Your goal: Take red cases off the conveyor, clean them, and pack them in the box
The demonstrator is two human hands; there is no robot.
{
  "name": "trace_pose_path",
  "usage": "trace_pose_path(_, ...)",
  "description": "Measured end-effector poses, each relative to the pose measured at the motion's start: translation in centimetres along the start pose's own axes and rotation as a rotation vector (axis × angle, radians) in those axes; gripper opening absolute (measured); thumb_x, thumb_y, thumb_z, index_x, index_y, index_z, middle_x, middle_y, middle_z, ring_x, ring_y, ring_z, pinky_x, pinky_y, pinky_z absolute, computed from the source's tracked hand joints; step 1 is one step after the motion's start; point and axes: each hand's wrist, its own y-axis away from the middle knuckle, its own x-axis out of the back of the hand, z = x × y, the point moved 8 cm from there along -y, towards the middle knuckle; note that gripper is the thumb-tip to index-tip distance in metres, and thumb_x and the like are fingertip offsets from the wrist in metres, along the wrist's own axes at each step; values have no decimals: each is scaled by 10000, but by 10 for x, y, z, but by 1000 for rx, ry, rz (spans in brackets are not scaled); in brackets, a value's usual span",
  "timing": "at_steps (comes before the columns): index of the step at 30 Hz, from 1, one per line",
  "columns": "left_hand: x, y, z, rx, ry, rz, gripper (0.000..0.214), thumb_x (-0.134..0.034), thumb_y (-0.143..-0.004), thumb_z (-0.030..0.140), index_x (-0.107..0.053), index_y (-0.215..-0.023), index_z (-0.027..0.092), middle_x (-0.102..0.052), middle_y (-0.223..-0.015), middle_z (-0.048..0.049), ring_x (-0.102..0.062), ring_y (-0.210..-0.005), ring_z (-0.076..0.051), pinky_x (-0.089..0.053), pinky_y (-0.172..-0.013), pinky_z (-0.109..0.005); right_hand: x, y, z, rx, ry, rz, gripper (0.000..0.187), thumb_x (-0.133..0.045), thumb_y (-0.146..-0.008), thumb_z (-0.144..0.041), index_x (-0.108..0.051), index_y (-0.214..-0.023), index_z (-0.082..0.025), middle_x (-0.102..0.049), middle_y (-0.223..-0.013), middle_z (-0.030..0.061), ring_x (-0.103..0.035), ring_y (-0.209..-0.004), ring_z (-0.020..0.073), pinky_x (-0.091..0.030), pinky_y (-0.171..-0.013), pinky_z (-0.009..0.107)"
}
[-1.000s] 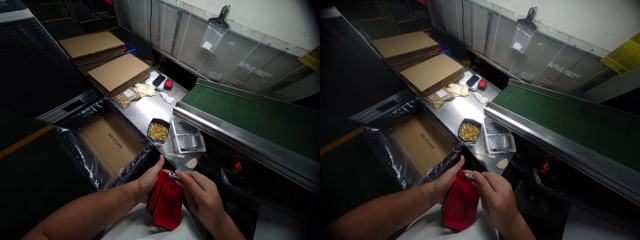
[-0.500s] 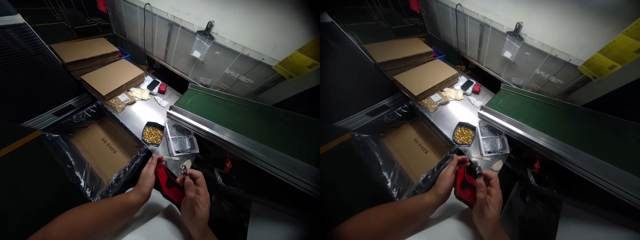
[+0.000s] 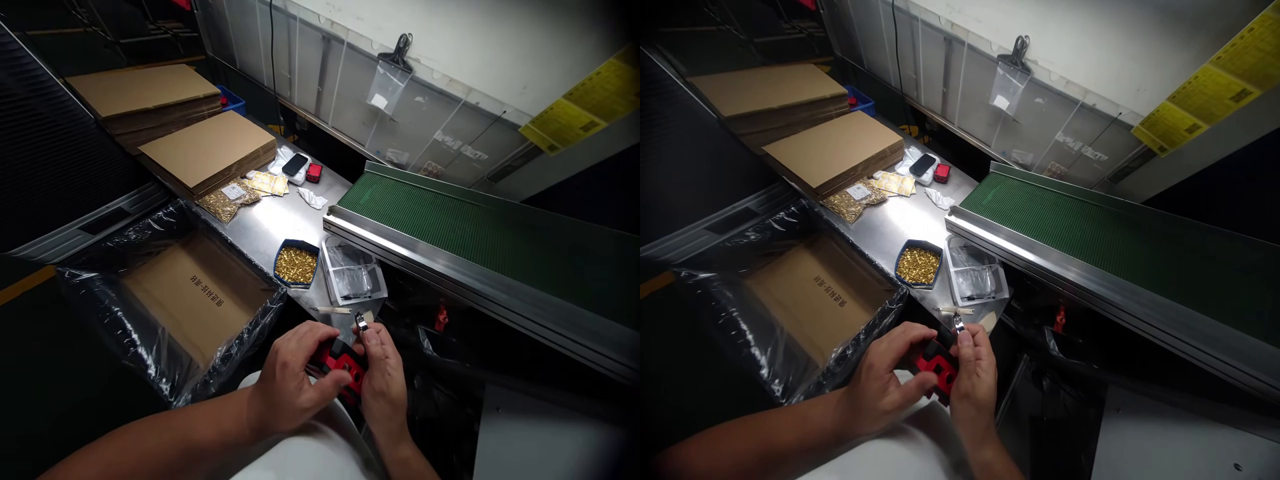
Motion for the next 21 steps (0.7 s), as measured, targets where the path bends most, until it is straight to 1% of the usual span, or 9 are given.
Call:
trace_pose_path(2, -2, -2, 0, -15, 4, -42, 668, -823, -686, 504, -590, -1226, 189, -631, -1004, -96, -588, -858, -249, -496, -758, -333, -2, 1, -1, -28, -2, -23, 477, -473, -877, -637, -495, -943, -165, -449, -709, -13, -434, -570, 59, -406, -481, 154)
trace_pose_path(4, -5, -3, -3, 1, 38, -110, 788, -858, -609, 547, -573, -1261, 208, -611, -1015, -82, -579, -861, -236, -495, -754, -328, -3, 0, -3, -54, -7, -45, 475, -486, -874, -634, -502, -947, -165, -476, -725, -9, -453, -583, 59, -421, -496, 153)
trace_pose_path(5, -6, -4, -5, 28, 59, -139, 769, -866, -598, 540, -587, -1238, 218, -606, -1005, -70, -574, -853, -223, -489, -751, -317, -3, -1, -3, -59, -16, -56, 478, -490, -872, -634, -510, -953, -163, -492, -725, -6, -463, -587, 63, -431, -503, 157)
trace_pose_path(7, -5, -4, -11, 97, 107, -150, 661, -888, -571, 519, -637, -1098, 209, -596, -939, -42, -551, -797, -193, -466, -709, -289, -1, -4, -3, -53, -74, -68, 487, -483, -874, -635, -524, -975, -160, -536, -738, 11, -506, -616, 85, -480, -549, 189)
trace_pose_path(10, -1, -1, -21, 213, 219, -75, 571, -893, -550, 536, -619, -905, 182, -571, -868, -22, -518, -755, -172, -434, -668, -267, 10, -9, 9, -48, -183, -28, 498, -470, -876, -642, -540, -984, -160, -618, -858, 57, -603, -766, 147, -554, -695, 268)
trace_pose_path(13, -2, 5, -31, 305, 417, 11, 573, -869, -591, 552, -570, -904, 177, -554, -916, -31, -530, -798, -174, -446, -702, -262, 21, -10, 36, -141, -253, 69, 479, -519, -856, -624, -571, -1013, -175, -643, -1010, 77, -629, -873, 170, -557, -759, 274)
trace_pose_path(16, -9, 12, -38, 361, 572, 7, 545, -824, -674, 541, -554, -976, 176, -545, -968, -45, -539, -826, -173, -454, -705, -251, 25, -7, 56, -237, -389, 191, 478, -564, -833, -599, -590, -1043, -170, -647, -982, 62, -625, -839, 158, -548, -722, 254)
trace_pose_path(19, -18, 17, -39, 377, 592, -76, 487, -740, -786, 512, -553, -1093, 184, -581, -994, -62, -563, -872, -188, -469, -770, -273, 28, -6, 55, -229, -550, 311, 503, -583, -824, -594, -584, -1070, -155, -639, -896, 34, -610, -784, 127, -533, -711, 232)
trace_pose_path(21, -18, 18, -38, 366, 564, -91, 453, -684, -853, 463, -533, -1190, 201, -602, -1069, -79, -577, -974, -216, -463, -872, -310, 33, -9, 49, -181, -554, 345, 540, -573, -826, -613, -580, -1099, -147, -636, -878, 32, -608, -778, 119, -526, -730, 229)
